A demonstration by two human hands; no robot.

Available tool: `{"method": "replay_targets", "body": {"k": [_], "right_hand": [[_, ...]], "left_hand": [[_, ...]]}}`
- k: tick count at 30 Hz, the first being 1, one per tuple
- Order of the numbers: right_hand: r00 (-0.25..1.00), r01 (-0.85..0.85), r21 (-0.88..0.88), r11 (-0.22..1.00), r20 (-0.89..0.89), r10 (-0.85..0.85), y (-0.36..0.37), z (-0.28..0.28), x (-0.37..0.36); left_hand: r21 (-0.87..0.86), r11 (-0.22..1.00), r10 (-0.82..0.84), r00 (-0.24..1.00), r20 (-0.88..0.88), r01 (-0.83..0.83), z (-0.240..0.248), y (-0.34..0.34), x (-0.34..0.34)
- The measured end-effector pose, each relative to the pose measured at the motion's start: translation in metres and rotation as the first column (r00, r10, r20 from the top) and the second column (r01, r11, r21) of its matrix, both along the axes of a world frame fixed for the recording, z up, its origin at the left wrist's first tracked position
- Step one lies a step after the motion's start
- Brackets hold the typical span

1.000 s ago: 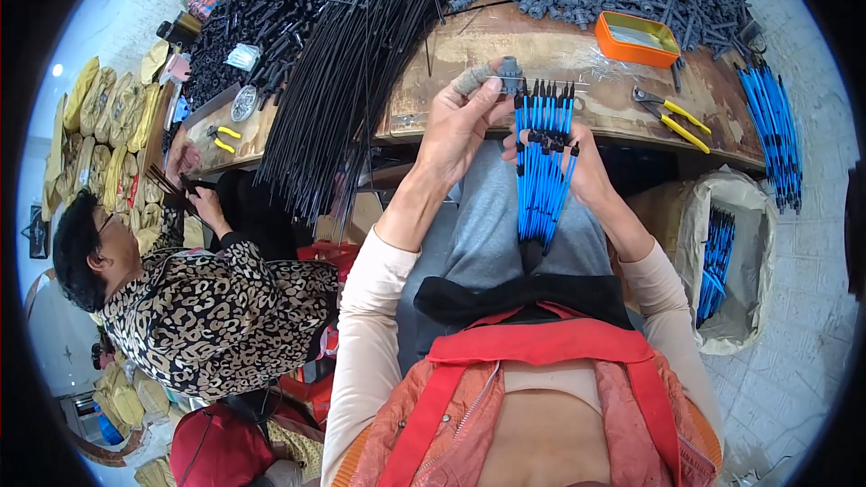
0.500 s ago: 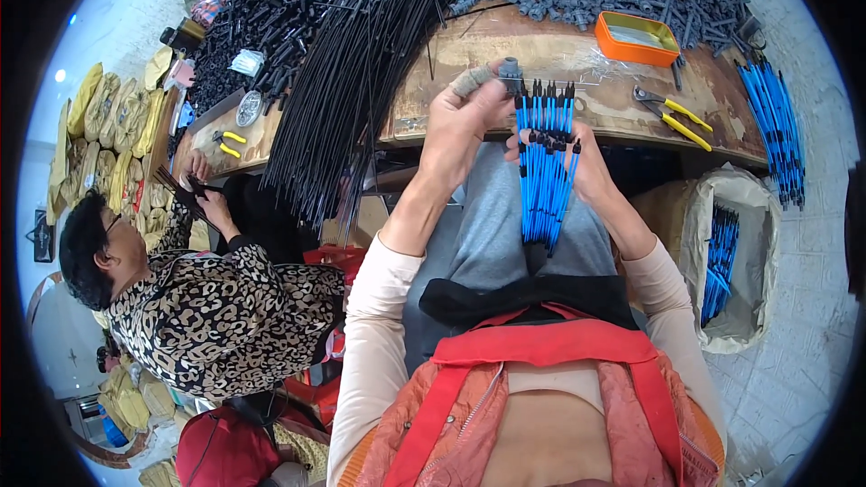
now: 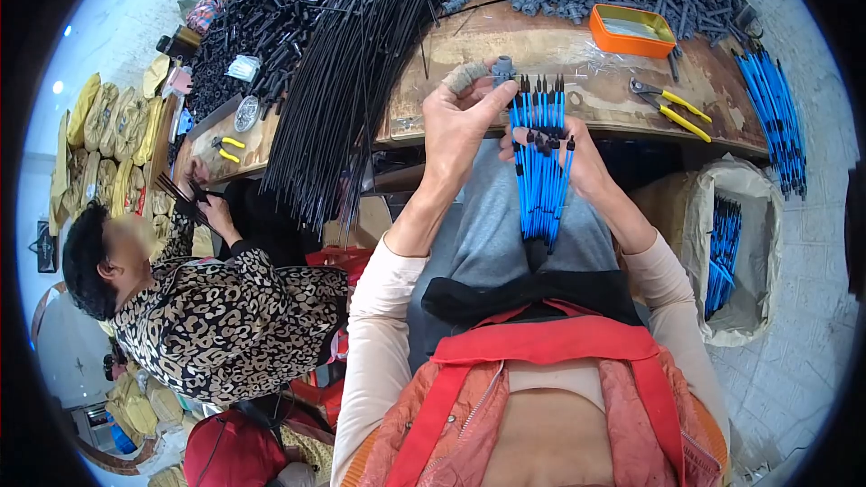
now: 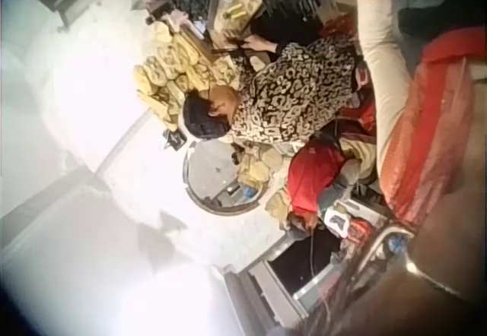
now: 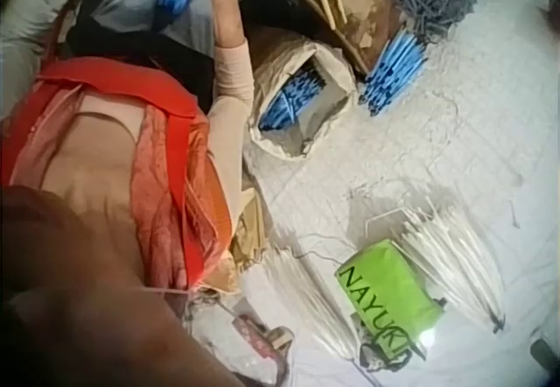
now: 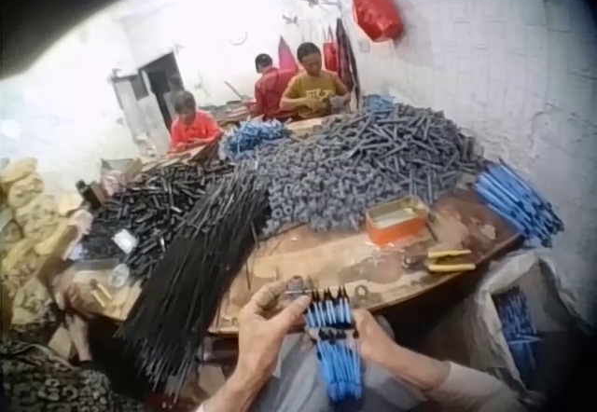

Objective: Assembling blue plastic rods into a central hub using pliers.

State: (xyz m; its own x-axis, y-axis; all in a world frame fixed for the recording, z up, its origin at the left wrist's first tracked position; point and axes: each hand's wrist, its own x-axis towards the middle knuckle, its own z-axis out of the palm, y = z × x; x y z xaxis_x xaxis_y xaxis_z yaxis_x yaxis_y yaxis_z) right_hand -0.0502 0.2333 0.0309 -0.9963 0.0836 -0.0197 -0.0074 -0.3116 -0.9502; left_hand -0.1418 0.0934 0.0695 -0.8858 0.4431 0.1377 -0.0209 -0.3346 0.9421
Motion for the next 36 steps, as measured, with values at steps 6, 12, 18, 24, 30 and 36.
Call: {"method": "replay_targets", "body": {"k": [6,12,18,24,30,36], "right_hand": [[0.998,0.057,0.199,0.978,-0.014,-0.055,0.001,0.005,0.003],[0.94,0.341,0.436,0.833,-0.184,-0.289,-0.006,-0.007,0.024],[0.948,0.316,0.417,0.852,-0.177,-0.265,0.003,-0.008,0.022],[0.969,0.224,0.256,0.941,-0.16,-0.187,0.014,-0.01,0.018],[0.965,0.251,0.337,0.907,-0.16,-0.207,0.01,-0.007,0.019],[0.985,0.149,0.334,0.931,-0.13,-0.111,0.018,-0.007,0.018]], "left_hand": [[-0.018,1.0,-0.019,0.998,0.06,0.02,0.007,0.001,0.0],[-0.092,0.995,0.029,0.999,-0.041,-0.033,0.004,0.004,-0.004],[-0.258,0.962,0.023,0.968,-0.248,-0.089,0.006,0.005,0.0],[-0.234,0.972,-0.061,0.971,-0.231,0.005,0.009,0.003,0.006],[-0.178,0.984,-0.051,0.993,-0.102,0.032,0.017,-0.001,0.012],[-0.232,0.971,-0.088,0.984,-0.154,0.051,0.008,0.005,0.01]]}}
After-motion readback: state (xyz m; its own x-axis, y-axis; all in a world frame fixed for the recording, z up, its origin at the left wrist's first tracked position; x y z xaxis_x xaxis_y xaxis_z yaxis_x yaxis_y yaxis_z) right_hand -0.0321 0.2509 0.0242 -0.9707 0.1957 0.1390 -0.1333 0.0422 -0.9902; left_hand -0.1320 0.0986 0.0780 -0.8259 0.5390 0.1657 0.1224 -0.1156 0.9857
